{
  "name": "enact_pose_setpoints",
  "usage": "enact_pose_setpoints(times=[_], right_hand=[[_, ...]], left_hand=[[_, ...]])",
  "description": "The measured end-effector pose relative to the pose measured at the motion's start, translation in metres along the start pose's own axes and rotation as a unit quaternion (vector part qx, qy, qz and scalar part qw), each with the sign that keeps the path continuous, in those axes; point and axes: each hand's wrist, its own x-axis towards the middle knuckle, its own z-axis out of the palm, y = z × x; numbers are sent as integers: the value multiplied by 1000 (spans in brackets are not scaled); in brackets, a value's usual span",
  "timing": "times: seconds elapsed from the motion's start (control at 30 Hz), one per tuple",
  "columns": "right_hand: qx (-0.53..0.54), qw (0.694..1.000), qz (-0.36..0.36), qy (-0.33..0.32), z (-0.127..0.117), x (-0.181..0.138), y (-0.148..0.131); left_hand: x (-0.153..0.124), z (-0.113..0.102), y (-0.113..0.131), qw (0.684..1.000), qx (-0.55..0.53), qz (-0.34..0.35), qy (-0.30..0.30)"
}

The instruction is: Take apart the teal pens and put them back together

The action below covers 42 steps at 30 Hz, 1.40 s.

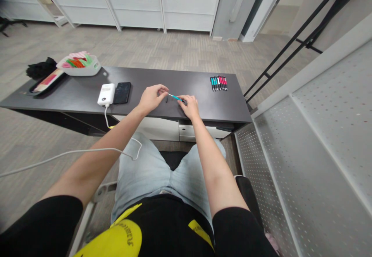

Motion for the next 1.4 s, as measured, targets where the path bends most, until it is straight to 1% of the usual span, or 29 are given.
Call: enact_pose_setpoints(times=[0.13, 0.27, 0.4, 0.5, 0.67, 0.8, 1.03, 1.23, 1.4], right_hand=[[6, 1000, 0, -6, 0, 0, -1], [13, 1000, 5, -7, -1, -1, -4], [19, 1000, 14, -8, -1, -1, -4], [24, 1000, 14, -3, 0, -1, -3], [32, 999, 18, 10, 1, 1, 0], [39, 999, 18, 20, 2, 1, 1], [17, 1000, 1, 2, 3, 0, 4], [8, 1000, -15, -9, 4, 1, 9], [0, 1000, -12, -19, 4, 1, 9]], left_hand=[[5, 6, 11, 999, -24, -18, 20], [9, 12, 17, 998, -45, -32, 32], [11, 15, 21, 998, -31, -36, 36], [13, 13, 22, 999, -7, -24, 29], [18, 4, 22, 1000, 18, 6, -1], [20, 1, 22, 999, 27, 16, -7], [19, 8, 27, 1000, -10, 22, 2], [14, 16, 28, 998, -8, 18, 54], [16, 21, 29, 994, -97, -5, 46]])
